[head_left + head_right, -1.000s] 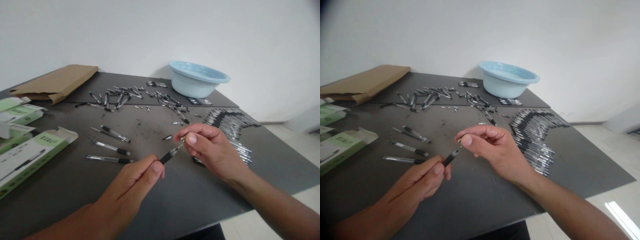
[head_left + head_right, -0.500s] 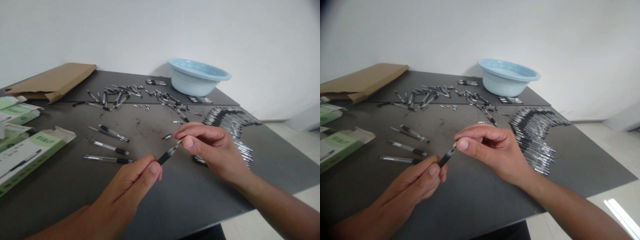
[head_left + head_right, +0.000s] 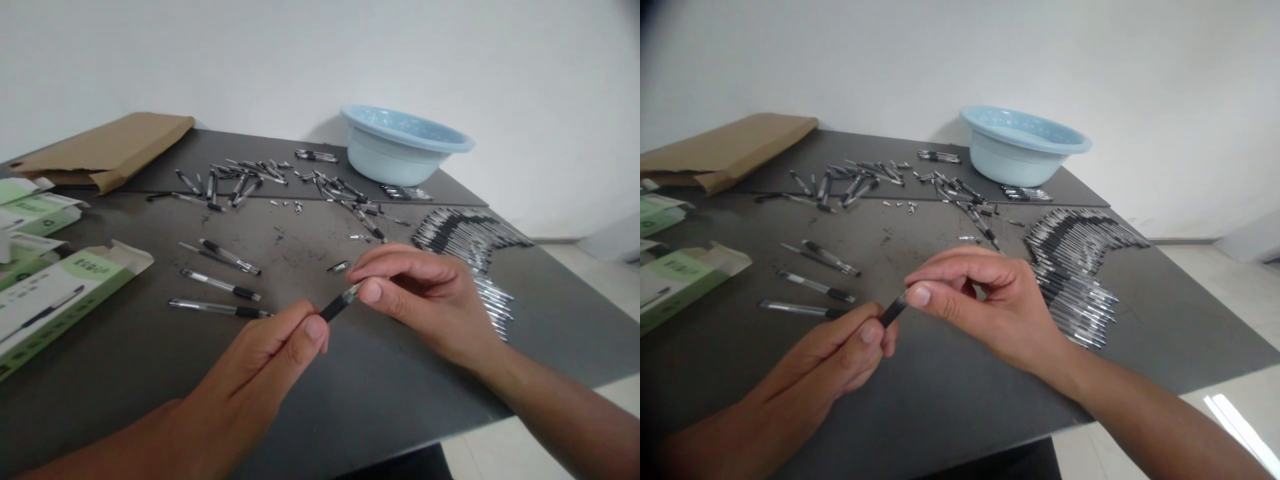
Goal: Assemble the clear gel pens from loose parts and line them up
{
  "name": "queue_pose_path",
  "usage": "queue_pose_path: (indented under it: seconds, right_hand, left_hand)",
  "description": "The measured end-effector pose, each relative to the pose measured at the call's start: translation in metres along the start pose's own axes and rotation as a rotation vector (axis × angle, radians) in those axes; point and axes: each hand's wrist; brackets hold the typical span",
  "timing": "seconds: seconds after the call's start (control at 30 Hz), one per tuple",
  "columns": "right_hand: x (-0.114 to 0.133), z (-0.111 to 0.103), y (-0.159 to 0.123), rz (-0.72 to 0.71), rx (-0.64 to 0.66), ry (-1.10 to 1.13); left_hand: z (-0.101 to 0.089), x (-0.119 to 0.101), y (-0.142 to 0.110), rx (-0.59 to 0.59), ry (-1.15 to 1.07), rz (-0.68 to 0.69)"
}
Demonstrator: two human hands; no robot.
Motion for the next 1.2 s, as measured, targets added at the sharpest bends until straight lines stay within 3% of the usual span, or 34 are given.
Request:
queue_pose_path:
  seconds: [0.2,0.4,0.6,0.87,1.07,1.2]
  right_hand:
    - [-0.005,0.01,0.0,-0.036,-0.052,-0.031]
    - [-0.015,0.021,-0.002,-0.031,-0.052,0.13]
    - [-0.01,0.024,-0.005,0.003,0.126,0.352]
    - [-0.014,0.029,-0.001,0.017,0.014,0.375]
    - [-0.008,0.03,-0.005,0.066,0.183,0.486]
    - [-0.008,0.032,-0.003,-0.006,0.1,0.399]
  left_hand:
    - [0.004,0.004,-0.001,-0.008,0.033,-0.014]
    - [0.01,0.004,0.0,0.134,-0.043,-0.024]
    - [0.016,0.003,0.001,0.068,-0.226,0.075]
    - [0.016,0.004,-0.001,0.077,-0.168,0.087]
    - [0.017,0.002,0.0,0.049,-0.165,0.094]
    - [0.017,0.006,-0.001,0.046,-0.109,0.098]
Point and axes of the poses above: each hand's wrist, its own y-axis towards the middle knuckle, its own z-axis out of the palm, x = y × z, and after that the axes turned 3 degrees about y, right-handed
